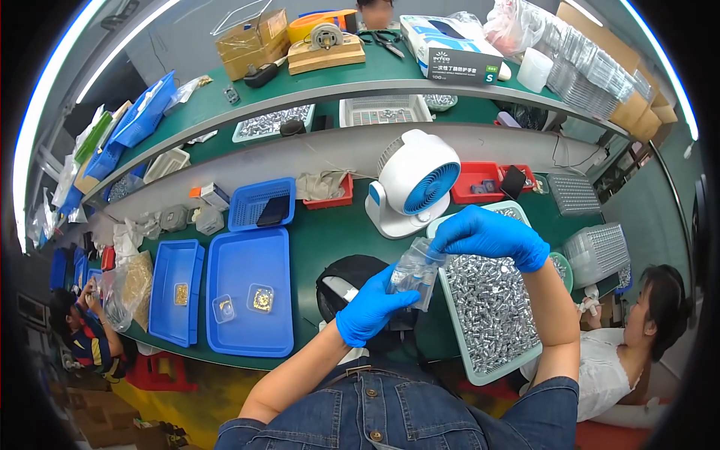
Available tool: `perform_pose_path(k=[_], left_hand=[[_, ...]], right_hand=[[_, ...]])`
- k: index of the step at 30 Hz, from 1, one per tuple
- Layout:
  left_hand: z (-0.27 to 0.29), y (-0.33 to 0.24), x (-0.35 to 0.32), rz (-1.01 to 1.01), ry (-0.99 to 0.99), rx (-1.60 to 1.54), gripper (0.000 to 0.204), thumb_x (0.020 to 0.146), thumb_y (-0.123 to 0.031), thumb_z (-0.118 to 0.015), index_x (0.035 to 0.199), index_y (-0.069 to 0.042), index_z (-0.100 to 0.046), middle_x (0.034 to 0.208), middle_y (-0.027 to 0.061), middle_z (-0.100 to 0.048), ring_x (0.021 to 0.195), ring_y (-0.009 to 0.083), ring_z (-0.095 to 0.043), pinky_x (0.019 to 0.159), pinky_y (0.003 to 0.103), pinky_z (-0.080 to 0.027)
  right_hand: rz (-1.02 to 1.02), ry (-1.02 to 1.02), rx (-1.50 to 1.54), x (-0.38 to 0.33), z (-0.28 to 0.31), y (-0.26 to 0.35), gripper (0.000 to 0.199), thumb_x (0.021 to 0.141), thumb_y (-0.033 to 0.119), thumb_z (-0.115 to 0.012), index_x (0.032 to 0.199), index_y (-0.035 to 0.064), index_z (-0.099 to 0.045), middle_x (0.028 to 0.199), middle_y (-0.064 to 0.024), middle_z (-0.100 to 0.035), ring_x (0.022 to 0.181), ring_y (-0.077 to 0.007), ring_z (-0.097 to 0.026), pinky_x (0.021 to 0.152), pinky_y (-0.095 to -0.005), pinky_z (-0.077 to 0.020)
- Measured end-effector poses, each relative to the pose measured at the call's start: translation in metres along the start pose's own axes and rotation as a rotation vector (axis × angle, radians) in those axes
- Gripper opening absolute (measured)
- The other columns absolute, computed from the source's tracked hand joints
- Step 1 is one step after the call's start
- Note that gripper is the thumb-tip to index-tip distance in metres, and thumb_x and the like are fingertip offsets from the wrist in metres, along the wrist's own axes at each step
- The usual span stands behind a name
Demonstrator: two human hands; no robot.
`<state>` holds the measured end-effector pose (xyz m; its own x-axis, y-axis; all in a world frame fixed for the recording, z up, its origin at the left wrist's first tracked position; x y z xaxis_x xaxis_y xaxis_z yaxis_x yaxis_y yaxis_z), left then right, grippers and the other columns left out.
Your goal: Inspecting and sorting small metal components at a manual workstation by picking them from a blue tray, examining them, and placing them into sorting containers.
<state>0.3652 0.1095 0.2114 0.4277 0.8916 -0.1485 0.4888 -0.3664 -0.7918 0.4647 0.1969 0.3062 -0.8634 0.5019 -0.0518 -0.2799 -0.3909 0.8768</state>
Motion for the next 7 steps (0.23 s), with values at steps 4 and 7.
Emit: perform_pose_path(k=[4,7], left_hand=[[0.002,0.009,-0.007,0.037,0.047,-0.094,0.063,0.08,-0.014,-0.067,0.133,-0.001,-0.034,0.125,0.0145,-0.05,0.112,0.0249,-0.052,0.097,0.036,-0.041],[0.0,0.013,-0.009,0.056,0.085,-0.118,0.064,0.081,-0.015,-0.066,0.133,-0.001,-0.033,0.125,0.0143,-0.05,0.116,0.0269,-0.05,0.098,0.037,-0.041]], right_hand=[[-0.058,0.086,-0.104,0.008,-0.015,0.019,0.024,0.08,0.012,-0.065,0.103,0.0059,-0.066,0.085,-0.0102,-0.067,0.074,-0.0163,-0.062,0.072,-0.028,-0.0485],[-0.12,0.167,-0.216,0.009,-0.021,0.017,0.029,0.08,0.015,-0.065,0.109,0.0135,-0.065,0.095,-0.009,-0.068,0.079,-0.0181,-0.063,0.076,-0.0282,-0.0495]])
Point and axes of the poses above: each hand's wrist, its own x-axis towards the middle knuckle, its own z-axis out of the back of the hand, y = z × x, the point moved 8 cm from there along x, towards the middle knuckle
